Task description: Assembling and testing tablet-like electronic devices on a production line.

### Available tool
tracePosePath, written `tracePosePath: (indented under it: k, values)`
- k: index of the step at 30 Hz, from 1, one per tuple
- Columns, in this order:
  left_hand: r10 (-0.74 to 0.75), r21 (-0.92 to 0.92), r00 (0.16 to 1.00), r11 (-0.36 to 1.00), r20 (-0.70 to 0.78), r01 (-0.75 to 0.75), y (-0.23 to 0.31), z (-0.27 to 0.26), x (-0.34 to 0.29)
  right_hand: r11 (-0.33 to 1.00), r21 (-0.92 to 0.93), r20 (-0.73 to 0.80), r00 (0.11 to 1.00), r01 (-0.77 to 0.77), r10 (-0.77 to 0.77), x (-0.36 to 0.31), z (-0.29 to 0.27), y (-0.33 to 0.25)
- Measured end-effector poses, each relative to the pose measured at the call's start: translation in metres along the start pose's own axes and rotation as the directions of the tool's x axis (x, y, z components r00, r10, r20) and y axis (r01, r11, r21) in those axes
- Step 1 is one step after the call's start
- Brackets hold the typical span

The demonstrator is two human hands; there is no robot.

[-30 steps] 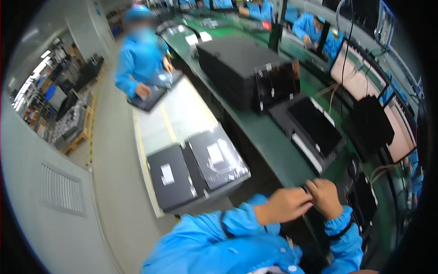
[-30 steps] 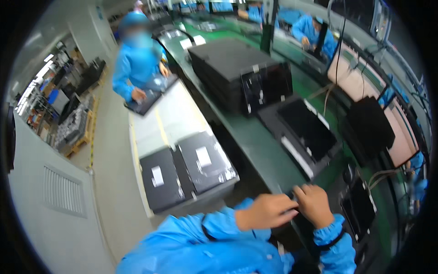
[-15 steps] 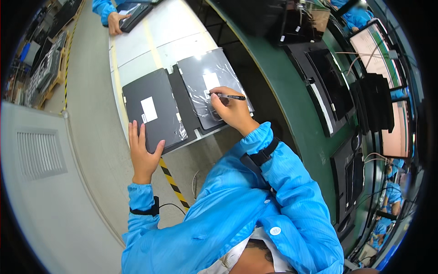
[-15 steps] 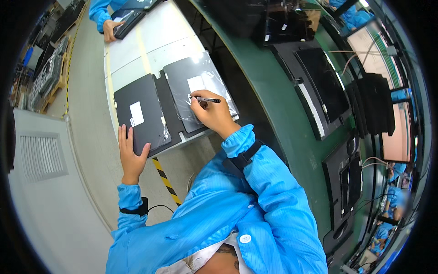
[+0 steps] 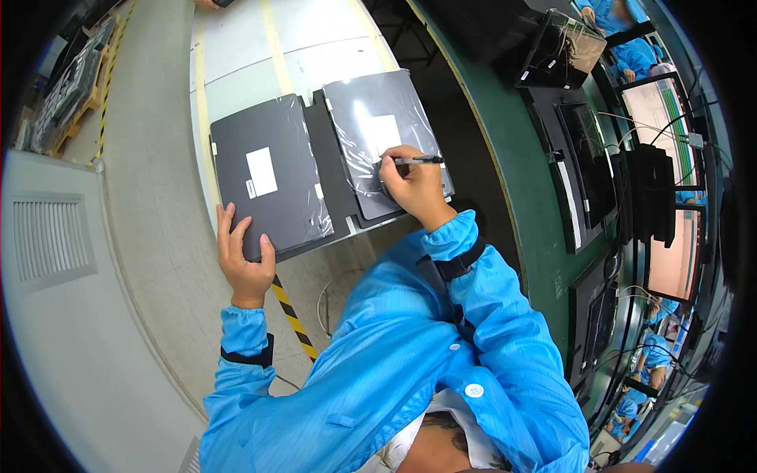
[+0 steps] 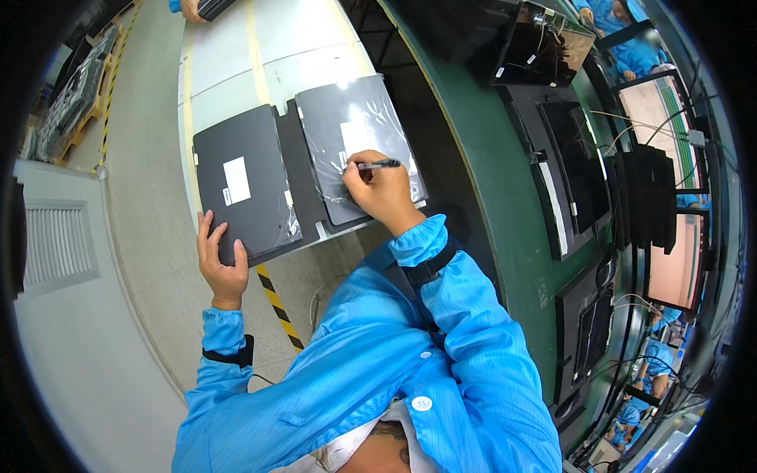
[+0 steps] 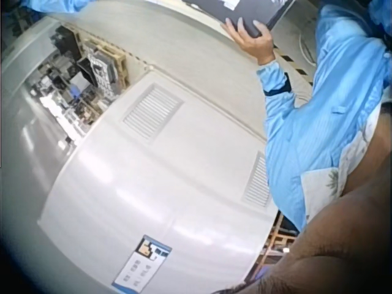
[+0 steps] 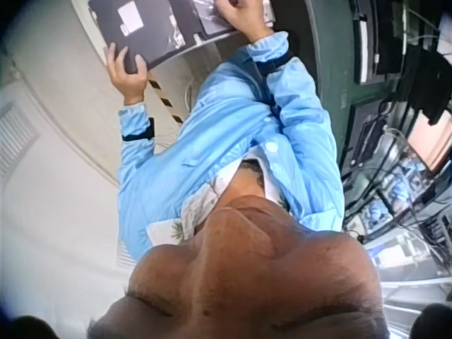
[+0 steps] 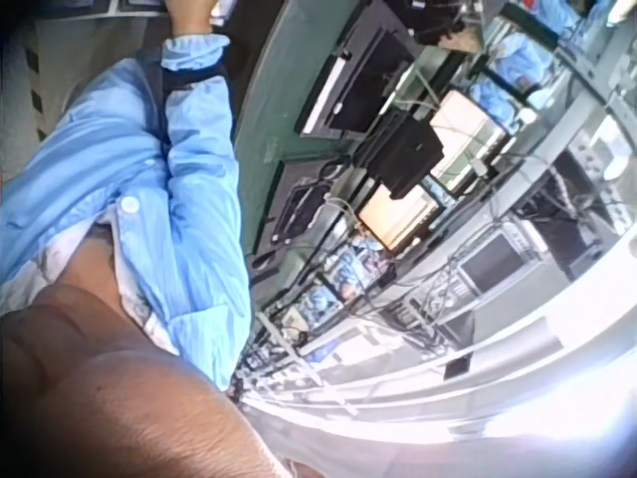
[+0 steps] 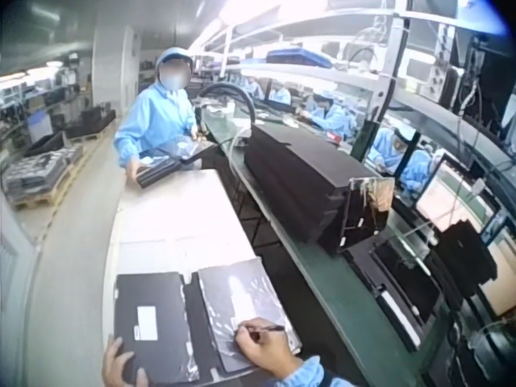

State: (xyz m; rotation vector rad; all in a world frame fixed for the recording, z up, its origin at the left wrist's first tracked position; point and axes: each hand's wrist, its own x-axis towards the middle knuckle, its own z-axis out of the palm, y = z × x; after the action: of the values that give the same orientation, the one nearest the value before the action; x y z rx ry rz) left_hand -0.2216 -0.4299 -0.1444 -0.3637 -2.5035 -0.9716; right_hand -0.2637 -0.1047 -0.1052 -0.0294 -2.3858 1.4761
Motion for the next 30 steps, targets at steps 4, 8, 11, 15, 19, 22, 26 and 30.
tracePosePath:
  k: [4, 8, 11, 15, 19, 22, 26, 30]
  values:
    - [-0.032, -0.016, 0.999, 0.999, -0.028, 0.031, 0.006, -0.002, 0.001, 0.991, 0.122, -0.108, 0.992, -0.046, 0.059, 0.0, 0.004, -0.008]
    - [-0.059, -0.025, 0.998, 0.998, -0.012, 0.058, 0.012, 0.0, 0.003, 0.982, 0.188, 0.236, 0.971, -0.011, -0.034, 0.001, 0.052, -0.06]
    - [-0.015, 0.009, 0.998, 1.0, -0.053, 0.015, 0.008, 0.0, -0.003, 0.963, 0.236, 0.334, 0.92, 0.131, -0.207, -0.004, 0.106, -0.073]
    - [-0.024, 0.008, 0.997, 1.0, -0.07, 0.024, 0.012, 0.002, 0.0, 0.97, 0.221, 0.399, 0.898, 0.101, -0.185, -0.006, 0.136, -0.068]
    - [-0.024, 0.028, 0.996, 0.999, -0.083, 0.027, 0.008, 0.0, 0.001, 0.983, 0.114, 0.394, 0.902, 0.145, -0.179, -0.007, 0.139, -0.067]
    - [-0.007, 0.041, 0.996, 0.999, -0.09, 0.01, 0.006, -0.004, 0.002, 0.965, 0.113, 0.367, 0.892, 0.237, -0.262, -0.004, 0.143, -0.069]
    - [0.049, -0.026, 0.997, 0.998, -0.062, -0.05, 0.008, 0.001, 0.011, 0.961, 0.268, 0.246, 0.959, 0.07, -0.138, 0.001, 0.122, -0.064]
    - [-0.029, 0.431, 0.995, 0.902, 0.099, -0.017, 0.046, -0.001, 0.016, 0.899, 0.311, 0.039, 0.941, 0.308, -0.335, -0.001, 0.074, -0.079]
